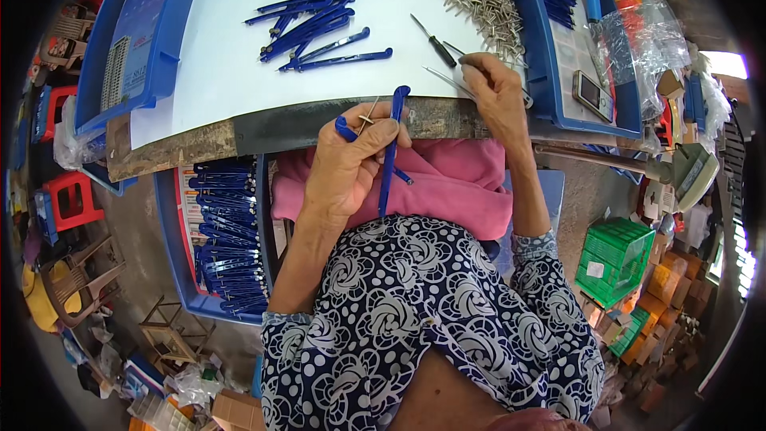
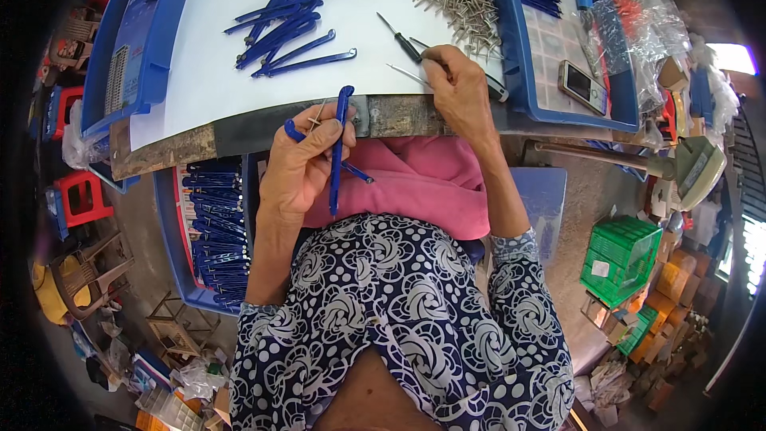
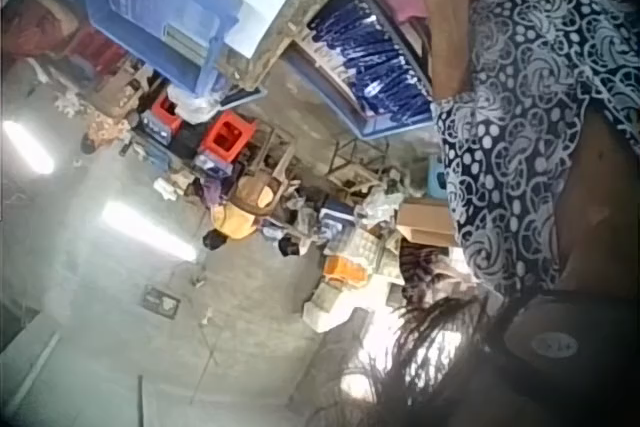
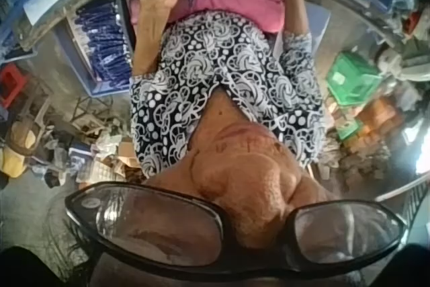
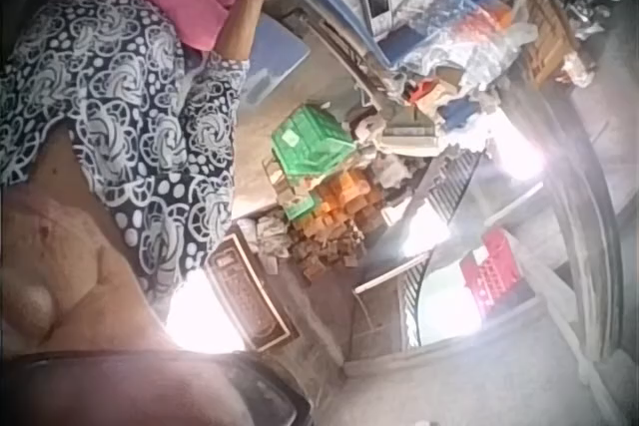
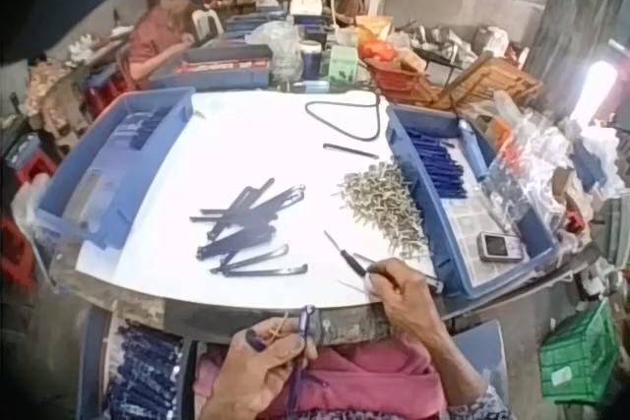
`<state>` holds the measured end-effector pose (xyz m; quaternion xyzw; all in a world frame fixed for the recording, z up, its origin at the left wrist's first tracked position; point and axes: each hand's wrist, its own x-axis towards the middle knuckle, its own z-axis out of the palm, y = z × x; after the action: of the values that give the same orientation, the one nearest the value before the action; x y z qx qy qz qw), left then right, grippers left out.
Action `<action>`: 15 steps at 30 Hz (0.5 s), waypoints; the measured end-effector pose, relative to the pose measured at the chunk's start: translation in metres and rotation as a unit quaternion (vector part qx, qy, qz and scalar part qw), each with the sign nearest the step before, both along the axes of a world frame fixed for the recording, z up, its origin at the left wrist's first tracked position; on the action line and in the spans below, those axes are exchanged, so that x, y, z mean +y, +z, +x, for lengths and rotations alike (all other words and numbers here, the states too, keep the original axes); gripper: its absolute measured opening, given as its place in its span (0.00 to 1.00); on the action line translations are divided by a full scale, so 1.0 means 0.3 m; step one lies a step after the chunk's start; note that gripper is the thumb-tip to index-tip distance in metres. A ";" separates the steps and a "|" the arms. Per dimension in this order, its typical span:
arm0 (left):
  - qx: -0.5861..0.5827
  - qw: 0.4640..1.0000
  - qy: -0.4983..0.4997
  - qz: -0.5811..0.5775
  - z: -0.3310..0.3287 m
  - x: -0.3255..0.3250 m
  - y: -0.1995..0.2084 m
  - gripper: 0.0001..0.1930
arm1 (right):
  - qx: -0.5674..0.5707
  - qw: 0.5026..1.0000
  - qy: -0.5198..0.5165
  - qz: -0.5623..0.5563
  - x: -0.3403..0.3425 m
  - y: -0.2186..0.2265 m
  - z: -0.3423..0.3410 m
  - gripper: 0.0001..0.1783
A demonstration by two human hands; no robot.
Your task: The recorder is manually assembling small blue plastic components and placing them into a blue storage tray.
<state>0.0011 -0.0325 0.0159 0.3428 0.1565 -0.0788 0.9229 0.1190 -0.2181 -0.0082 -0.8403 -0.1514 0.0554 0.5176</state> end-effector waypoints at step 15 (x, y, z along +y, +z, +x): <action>-0.063 0.994 0.060 -0.067 0.018 -0.008 -0.013 0.08 | -0.312 0.877 0.134 -0.341 0.033 -0.004 0.006 0.06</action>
<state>0.0066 -0.0348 0.0120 0.2747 0.1123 -0.0119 0.9549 0.1207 -0.2080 -0.0094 -0.9101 -0.3880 -0.0928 0.1125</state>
